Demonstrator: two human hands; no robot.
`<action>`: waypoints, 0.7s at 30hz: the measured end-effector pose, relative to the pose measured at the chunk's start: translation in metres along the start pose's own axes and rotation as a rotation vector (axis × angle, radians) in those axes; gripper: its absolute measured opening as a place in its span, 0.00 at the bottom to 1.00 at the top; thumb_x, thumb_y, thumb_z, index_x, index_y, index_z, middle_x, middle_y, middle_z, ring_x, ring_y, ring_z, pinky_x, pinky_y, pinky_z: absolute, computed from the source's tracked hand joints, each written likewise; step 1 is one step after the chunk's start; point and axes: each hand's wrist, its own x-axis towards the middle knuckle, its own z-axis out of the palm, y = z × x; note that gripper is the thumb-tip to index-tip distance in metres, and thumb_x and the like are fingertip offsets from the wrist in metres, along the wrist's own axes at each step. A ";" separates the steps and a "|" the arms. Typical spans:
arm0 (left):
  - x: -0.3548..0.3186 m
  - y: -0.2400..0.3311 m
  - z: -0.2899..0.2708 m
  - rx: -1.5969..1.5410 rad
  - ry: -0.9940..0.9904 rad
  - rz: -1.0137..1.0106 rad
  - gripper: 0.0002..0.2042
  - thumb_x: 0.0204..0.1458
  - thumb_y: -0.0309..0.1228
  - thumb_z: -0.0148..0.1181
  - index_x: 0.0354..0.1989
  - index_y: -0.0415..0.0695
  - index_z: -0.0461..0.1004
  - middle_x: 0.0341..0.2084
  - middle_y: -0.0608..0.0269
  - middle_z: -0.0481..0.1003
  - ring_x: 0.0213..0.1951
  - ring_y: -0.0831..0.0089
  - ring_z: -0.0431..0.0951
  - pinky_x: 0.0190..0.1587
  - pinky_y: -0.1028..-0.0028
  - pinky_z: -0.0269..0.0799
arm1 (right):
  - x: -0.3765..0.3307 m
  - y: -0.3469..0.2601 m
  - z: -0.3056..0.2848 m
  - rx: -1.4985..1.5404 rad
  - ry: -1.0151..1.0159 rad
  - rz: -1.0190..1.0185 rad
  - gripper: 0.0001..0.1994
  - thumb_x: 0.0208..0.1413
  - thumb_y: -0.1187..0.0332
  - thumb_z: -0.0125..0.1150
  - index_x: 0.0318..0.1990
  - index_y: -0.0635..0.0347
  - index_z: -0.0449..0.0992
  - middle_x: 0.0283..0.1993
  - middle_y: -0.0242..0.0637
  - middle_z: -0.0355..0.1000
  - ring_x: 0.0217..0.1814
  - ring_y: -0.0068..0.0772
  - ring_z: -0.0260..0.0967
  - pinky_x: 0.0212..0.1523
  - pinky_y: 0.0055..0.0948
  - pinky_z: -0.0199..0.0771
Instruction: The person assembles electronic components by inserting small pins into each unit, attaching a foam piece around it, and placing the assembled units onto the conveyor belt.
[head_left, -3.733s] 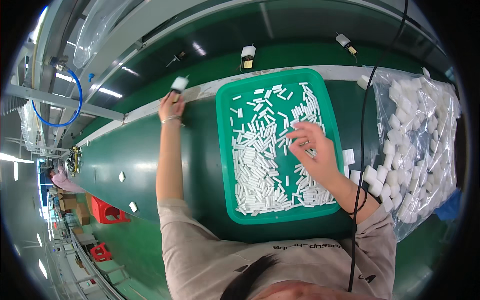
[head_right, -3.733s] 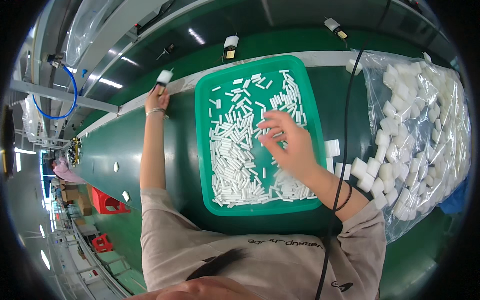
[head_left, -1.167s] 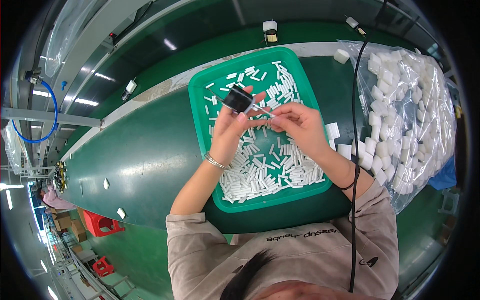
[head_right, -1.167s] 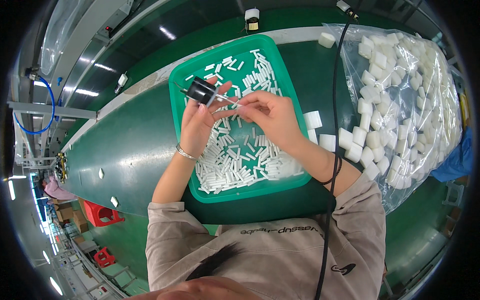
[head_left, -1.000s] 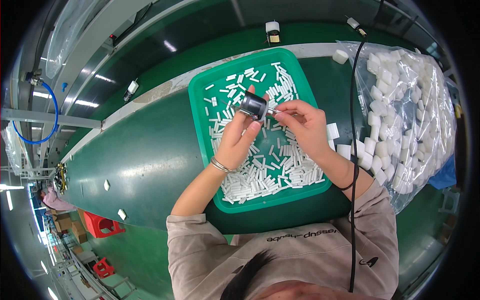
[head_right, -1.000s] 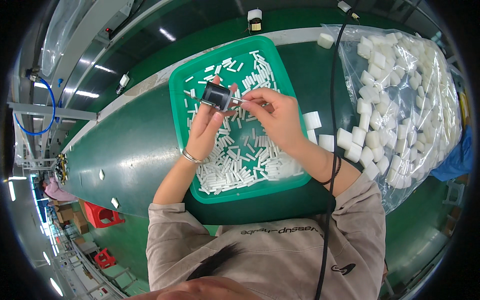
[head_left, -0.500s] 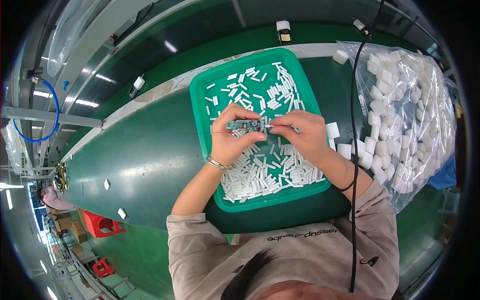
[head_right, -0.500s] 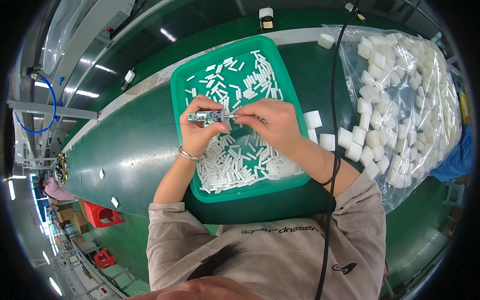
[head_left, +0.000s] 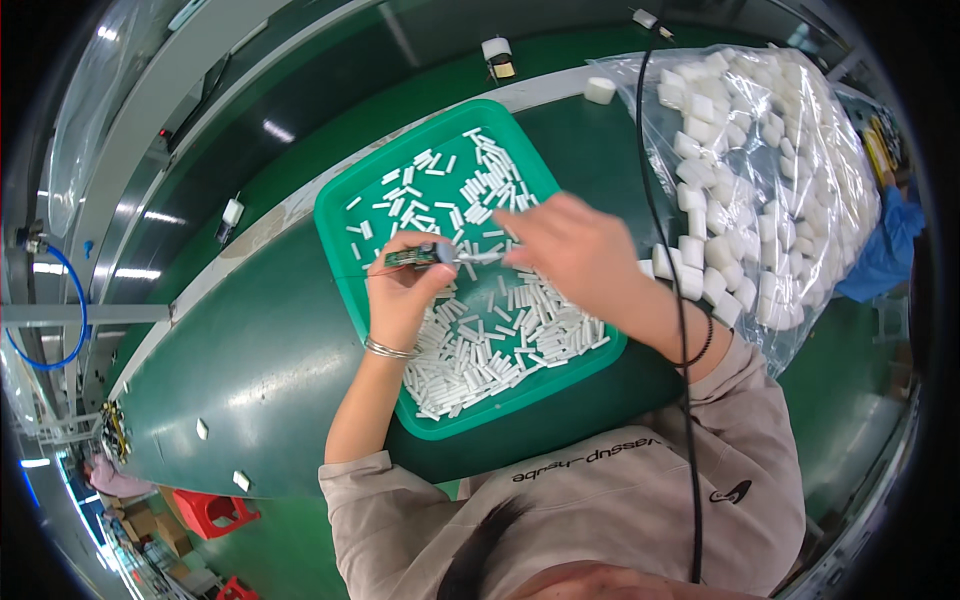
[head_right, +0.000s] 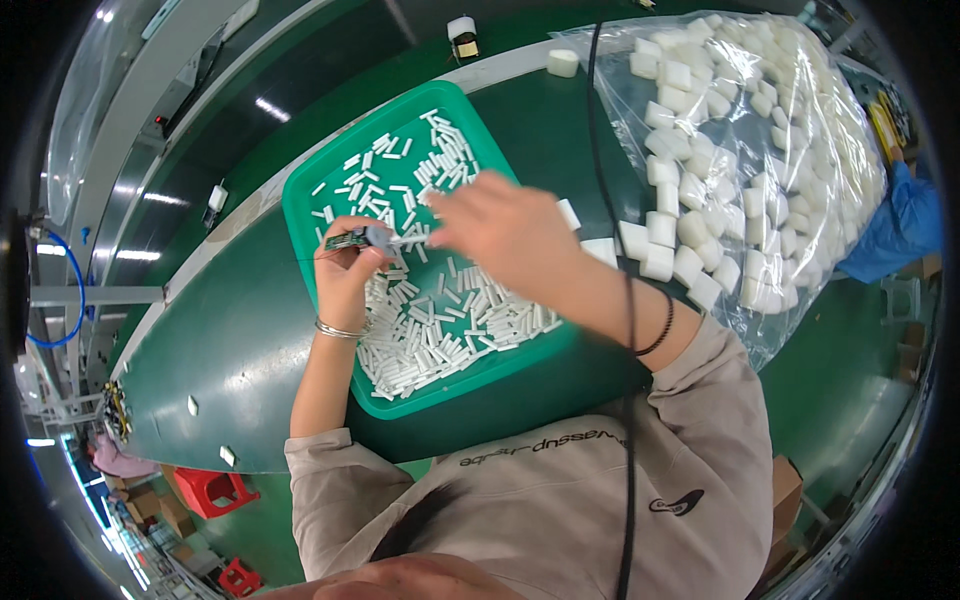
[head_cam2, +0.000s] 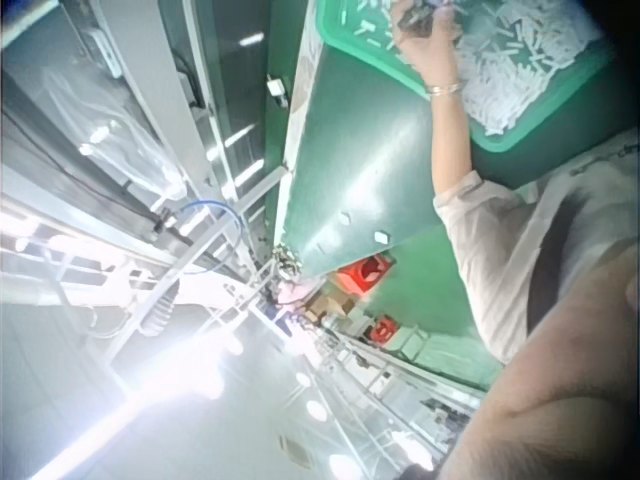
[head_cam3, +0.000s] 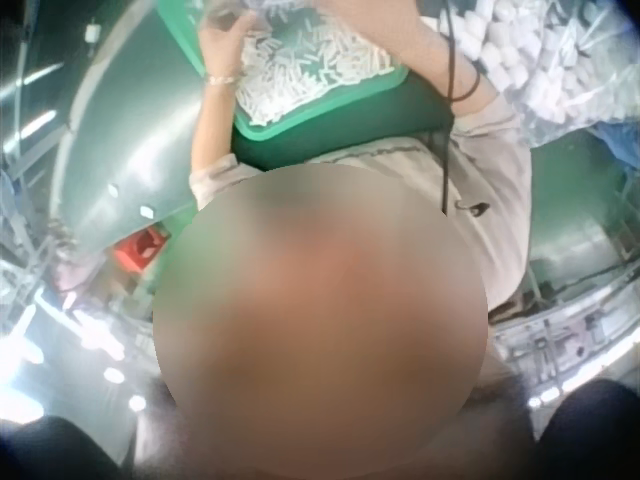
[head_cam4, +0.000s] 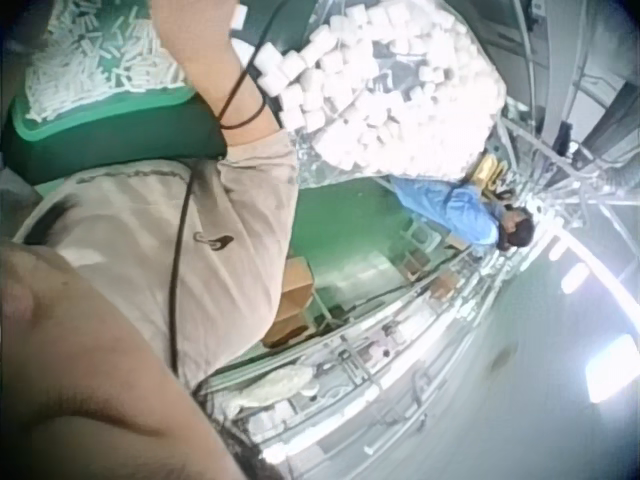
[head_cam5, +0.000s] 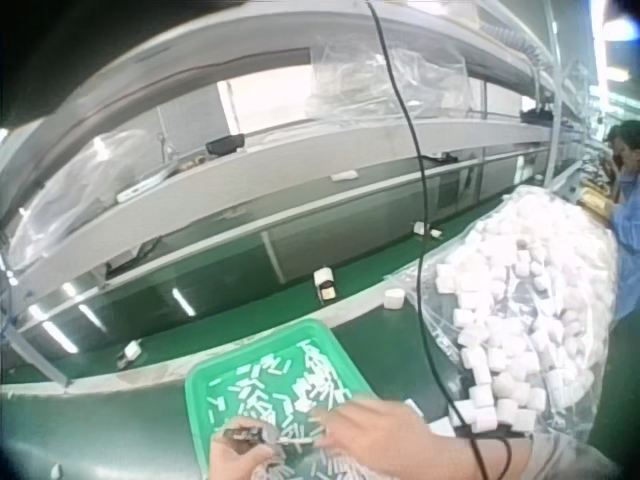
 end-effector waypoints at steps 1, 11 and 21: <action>0.000 0.000 -0.002 -0.023 0.026 -0.017 0.12 0.39 0.21 0.60 0.34 0.39 0.68 0.28 0.65 0.70 0.27 0.81 0.70 0.28 0.82 0.67 | -0.001 0.007 -0.011 -0.103 -0.013 0.047 0.16 0.39 0.71 0.60 0.40 0.59 0.71 0.29 0.31 0.69 0.30 0.30 0.65 0.28 0.25 0.68; 0.006 0.000 0.002 -0.092 0.114 -0.008 0.13 0.43 0.24 0.58 0.38 0.39 0.68 0.33 0.60 0.70 0.30 0.77 0.69 0.31 0.80 0.67 | -0.034 0.048 -0.023 -0.257 -0.373 0.281 0.09 0.32 0.78 0.54 0.27 0.60 0.70 0.28 0.38 0.67 0.33 0.40 0.67 0.29 0.31 0.70; 0.006 0.000 -0.001 -0.158 0.143 -0.020 0.14 0.40 0.21 0.57 0.38 0.39 0.67 0.38 0.56 0.71 0.36 0.74 0.70 0.38 0.77 0.69 | -0.005 0.046 -0.024 0.132 -0.010 0.354 0.15 0.44 0.75 0.56 0.43 0.58 0.67 0.32 0.37 0.64 0.32 0.31 0.66 0.33 0.26 0.68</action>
